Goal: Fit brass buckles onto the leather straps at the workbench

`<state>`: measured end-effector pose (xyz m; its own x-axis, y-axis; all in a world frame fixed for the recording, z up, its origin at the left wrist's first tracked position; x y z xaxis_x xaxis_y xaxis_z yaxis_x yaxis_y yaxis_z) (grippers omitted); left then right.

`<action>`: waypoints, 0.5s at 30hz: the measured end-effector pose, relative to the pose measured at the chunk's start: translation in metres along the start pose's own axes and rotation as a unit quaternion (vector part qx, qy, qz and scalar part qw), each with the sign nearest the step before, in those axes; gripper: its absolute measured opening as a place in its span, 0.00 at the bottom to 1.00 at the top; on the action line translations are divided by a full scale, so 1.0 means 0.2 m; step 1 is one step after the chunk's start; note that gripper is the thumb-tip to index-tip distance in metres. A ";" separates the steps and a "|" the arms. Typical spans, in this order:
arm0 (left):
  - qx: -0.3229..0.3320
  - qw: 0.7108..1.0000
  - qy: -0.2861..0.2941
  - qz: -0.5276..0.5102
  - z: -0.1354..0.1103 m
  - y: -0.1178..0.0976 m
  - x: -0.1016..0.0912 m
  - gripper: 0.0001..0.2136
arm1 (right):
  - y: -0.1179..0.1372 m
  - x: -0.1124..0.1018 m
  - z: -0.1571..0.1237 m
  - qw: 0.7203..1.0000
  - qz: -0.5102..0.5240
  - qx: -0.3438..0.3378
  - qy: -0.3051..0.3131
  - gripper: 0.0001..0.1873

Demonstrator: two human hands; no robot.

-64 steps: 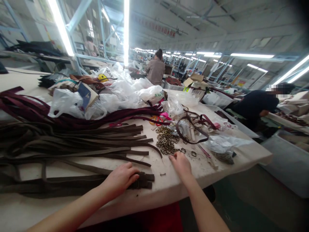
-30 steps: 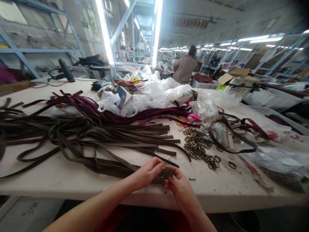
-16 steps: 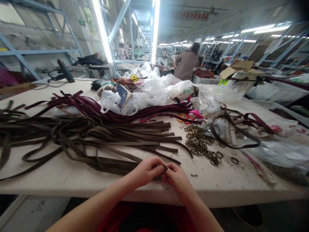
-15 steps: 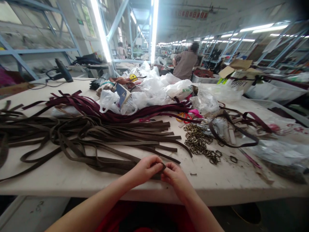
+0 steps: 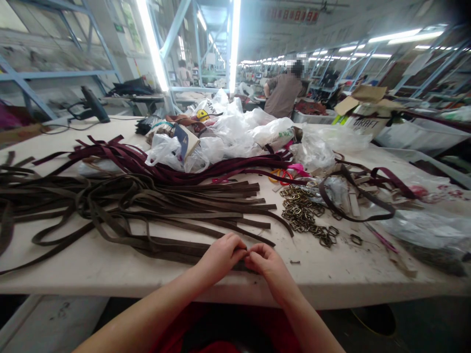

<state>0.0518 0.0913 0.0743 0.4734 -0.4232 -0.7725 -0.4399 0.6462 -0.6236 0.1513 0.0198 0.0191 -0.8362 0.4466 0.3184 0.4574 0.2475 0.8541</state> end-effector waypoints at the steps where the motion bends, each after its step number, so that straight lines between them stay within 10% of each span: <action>1: -0.002 1.000 0.002 -0.010 0.00 0.00 0.00 0.02 | 0.00 -0.01 0.00 1.000 0.013 0.003 -0.005 0.14; 15: -0.082 0.984 0.042 -0.152 -0.02 0.04 0.01 0.06 | -0.04 0.02 -0.01 0.996 0.070 -0.011 0.056 0.14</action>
<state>0.0470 0.0937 0.0672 0.5412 -0.6363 -0.5497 -0.4080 0.3730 -0.8333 0.1435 0.0175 0.0146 -0.7942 0.3761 0.4773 0.5656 0.1704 0.8069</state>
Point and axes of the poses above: each hand's wrist, its own z-axis towards the middle knuckle, its own x-axis out of the palm, y = z × x, the point moved 6 cm from there along z, towards the middle knuckle, and after that the axes turned 4 degrees about z, right-handed, at the moved point
